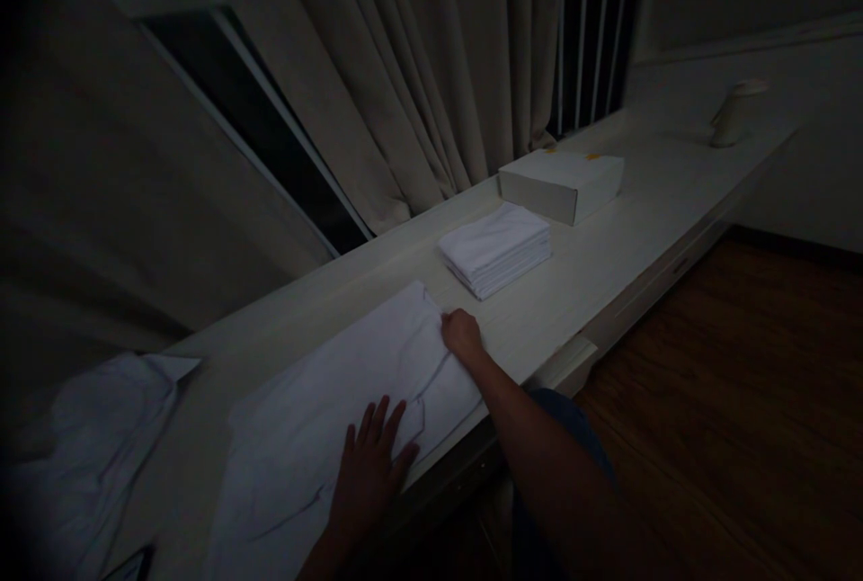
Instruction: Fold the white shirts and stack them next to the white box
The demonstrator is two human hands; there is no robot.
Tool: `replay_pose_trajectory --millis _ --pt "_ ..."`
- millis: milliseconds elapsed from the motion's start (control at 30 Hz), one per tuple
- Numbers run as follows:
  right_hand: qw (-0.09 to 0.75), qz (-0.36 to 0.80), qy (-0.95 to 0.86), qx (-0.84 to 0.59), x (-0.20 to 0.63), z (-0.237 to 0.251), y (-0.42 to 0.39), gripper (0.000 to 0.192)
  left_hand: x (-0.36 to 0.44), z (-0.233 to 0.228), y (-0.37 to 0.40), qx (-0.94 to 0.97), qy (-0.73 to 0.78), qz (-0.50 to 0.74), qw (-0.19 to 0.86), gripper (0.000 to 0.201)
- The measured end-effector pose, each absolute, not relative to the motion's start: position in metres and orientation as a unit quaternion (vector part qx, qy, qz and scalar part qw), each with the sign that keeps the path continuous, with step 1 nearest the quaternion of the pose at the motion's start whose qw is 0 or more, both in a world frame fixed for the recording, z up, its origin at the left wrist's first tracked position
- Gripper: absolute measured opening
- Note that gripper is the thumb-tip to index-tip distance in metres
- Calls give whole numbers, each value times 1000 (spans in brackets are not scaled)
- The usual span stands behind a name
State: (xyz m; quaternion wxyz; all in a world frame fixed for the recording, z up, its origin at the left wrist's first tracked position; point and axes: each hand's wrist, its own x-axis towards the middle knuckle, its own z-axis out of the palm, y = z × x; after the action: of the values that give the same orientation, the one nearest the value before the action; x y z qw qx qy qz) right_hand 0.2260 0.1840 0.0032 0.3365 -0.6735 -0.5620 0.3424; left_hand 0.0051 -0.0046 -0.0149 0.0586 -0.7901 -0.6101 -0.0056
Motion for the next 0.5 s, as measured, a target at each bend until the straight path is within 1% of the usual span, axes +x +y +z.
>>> replay_pose_trajectory --millis 133,200,267,300,367,467,500 --pt "356 306 -572 -672 225 7 185 44 5 -15 -4 -788 -613 -7 57 61" --pt "376 250 -615 -646 218 8 183 50 5 -15 -4 -789 -611 -7 58 61" --pt "374 171 -698 -586 207 6 178 49 5 -16 -4 -791 -609 -7 62 61" --pt "358 137 -739 -555 201 4 174 50 4 -16 -4 -790 -609 -7 64 61" --pt "299 113 -787 -527 192 -5 166 58 4 -17 -5 -790 -609 -7 69 60" --pt "213 123 -795 -554 186 -21 157 83 4 -17 -6 -792 -606 -7 74 59" --pt "195 125 -795 -560 186 -26 155 87 5 -17 -6 -793 -605 -8 75 59"
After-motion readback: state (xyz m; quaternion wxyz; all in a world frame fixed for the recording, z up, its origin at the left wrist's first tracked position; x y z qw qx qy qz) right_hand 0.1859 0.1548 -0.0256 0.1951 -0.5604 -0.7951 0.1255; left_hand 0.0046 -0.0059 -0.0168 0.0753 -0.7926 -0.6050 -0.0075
